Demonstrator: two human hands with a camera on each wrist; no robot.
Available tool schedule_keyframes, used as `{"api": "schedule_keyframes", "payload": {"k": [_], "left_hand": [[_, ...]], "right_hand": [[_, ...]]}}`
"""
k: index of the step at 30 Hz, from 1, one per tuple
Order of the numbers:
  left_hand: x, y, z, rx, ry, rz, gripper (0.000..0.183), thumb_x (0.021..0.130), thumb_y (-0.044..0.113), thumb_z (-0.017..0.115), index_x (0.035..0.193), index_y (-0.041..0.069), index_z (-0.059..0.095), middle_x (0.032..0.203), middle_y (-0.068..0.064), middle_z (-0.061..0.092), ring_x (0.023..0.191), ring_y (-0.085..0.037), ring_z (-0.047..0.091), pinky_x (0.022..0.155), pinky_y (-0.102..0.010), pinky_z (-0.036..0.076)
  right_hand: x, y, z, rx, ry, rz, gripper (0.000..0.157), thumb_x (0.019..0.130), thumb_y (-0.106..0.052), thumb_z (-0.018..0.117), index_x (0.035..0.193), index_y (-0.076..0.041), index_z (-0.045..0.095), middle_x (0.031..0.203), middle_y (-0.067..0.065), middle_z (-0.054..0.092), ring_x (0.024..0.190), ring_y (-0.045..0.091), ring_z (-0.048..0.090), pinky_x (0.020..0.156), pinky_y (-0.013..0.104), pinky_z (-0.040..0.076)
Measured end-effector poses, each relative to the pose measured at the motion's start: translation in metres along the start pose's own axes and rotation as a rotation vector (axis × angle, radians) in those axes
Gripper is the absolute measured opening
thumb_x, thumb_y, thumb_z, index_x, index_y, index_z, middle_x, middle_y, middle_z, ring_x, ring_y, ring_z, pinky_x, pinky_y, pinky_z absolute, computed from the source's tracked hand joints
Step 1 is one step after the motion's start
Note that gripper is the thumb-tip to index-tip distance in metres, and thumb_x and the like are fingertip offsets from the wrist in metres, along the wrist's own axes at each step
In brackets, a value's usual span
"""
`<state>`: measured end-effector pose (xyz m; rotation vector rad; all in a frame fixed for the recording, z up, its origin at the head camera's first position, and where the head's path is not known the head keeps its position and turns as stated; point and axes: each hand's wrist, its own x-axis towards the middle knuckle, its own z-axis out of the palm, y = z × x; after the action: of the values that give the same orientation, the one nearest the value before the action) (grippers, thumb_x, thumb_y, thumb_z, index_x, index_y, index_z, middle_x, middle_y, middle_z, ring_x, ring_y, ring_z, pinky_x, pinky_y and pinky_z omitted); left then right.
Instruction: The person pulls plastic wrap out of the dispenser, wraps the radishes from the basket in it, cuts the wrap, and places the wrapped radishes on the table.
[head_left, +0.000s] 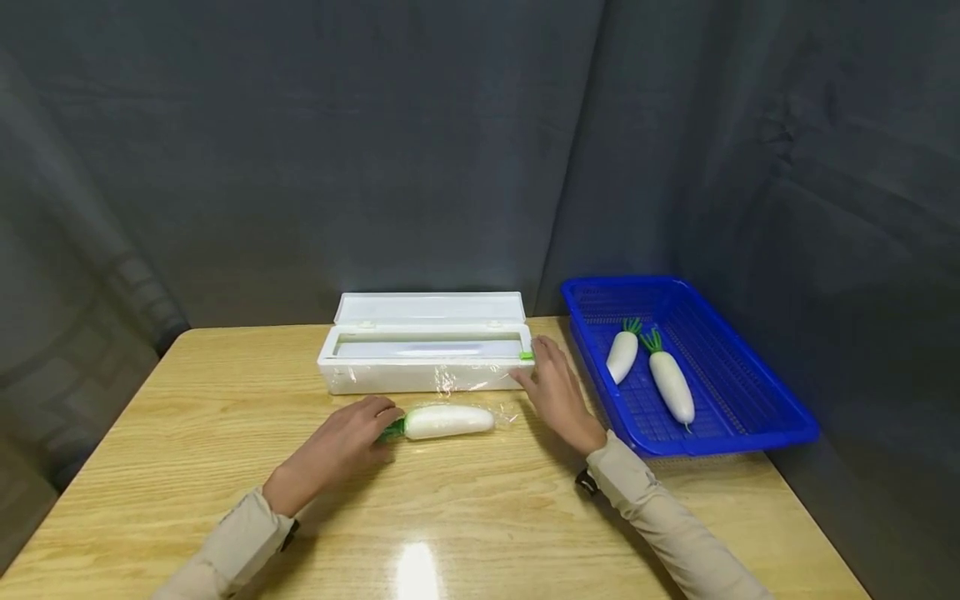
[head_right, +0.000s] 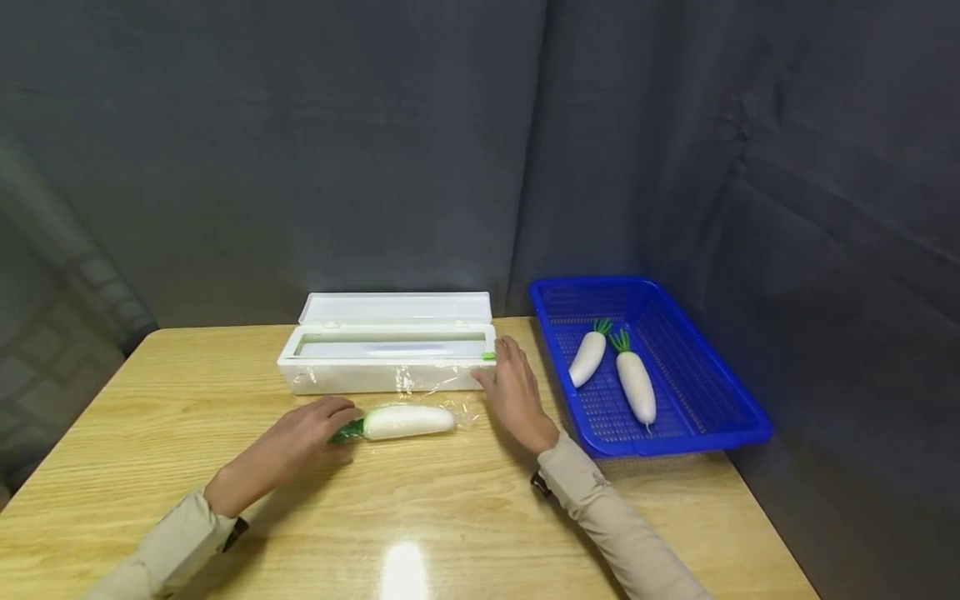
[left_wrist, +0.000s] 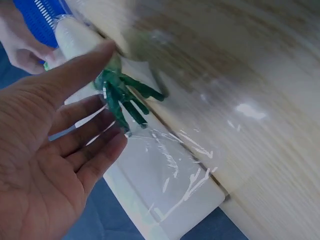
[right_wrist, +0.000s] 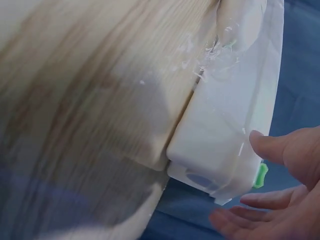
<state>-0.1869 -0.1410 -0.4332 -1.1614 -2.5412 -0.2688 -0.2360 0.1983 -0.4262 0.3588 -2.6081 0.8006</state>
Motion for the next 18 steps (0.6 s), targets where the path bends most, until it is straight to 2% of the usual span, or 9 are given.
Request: {"api": "schedule_keyframes", "payload": {"k": [4,8,11,18], "left_hand": [[0.006,0.004,-0.003,-0.023,0.047,-0.002,0.050,0.081,0.024,0.092,0.119,-0.001,0.071,0.116,-0.012,0.071,0.107,-0.028,0.069,0.091,-0.043,0.059],[0.021,0.007,-0.009,-0.015,0.150,-0.007,0.033,0.090,0.022,0.085,0.115,0.003,0.074,0.111,-0.008,0.073,0.104,-0.025,0.070,0.092,-0.043,0.057],[0.034,0.009,-0.013,-0.017,0.191,0.000,0.026,0.092,0.016,0.083,0.113,0.003,0.074,0.109,-0.007,0.073,0.101,-0.025,0.070,0.089,-0.042,0.057],[0.069,0.020,-0.022,-0.038,0.151,0.002,0.024,0.094,0.014,0.081,0.115,0.004,0.074,0.109,-0.008,0.074,0.097,-0.025,0.071,0.085,-0.042,0.058]], "right_hand": [[0.001,0.004,-0.001,0.062,-0.048,0.048,0.062,0.097,-0.019,0.076,0.143,0.016,0.051,0.144,0.035,0.054,0.136,0.048,0.053,0.112,0.058,0.045],[0.003,0.006,-0.003,0.083,-0.054,0.066,0.061,0.097,-0.020,0.077,0.141,0.014,0.055,0.141,0.033,0.059,0.134,0.046,0.056,0.110,0.057,0.047],[0.005,0.007,-0.003,0.093,-0.055,0.066,0.059,0.095,-0.021,0.079,0.139,0.013,0.058,0.140,0.031,0.061,0.132,0.045,0.059,0.109,0.056,0.048],[0.007,0.009,-0.005,0.112,-0.051,0.039,0.052,0.092,-0.015,0.082,0.131,0.013,0.064,0.122,0.030,0.070,0.115,0.044,0.068,0.096,0.057,0.055]]}}
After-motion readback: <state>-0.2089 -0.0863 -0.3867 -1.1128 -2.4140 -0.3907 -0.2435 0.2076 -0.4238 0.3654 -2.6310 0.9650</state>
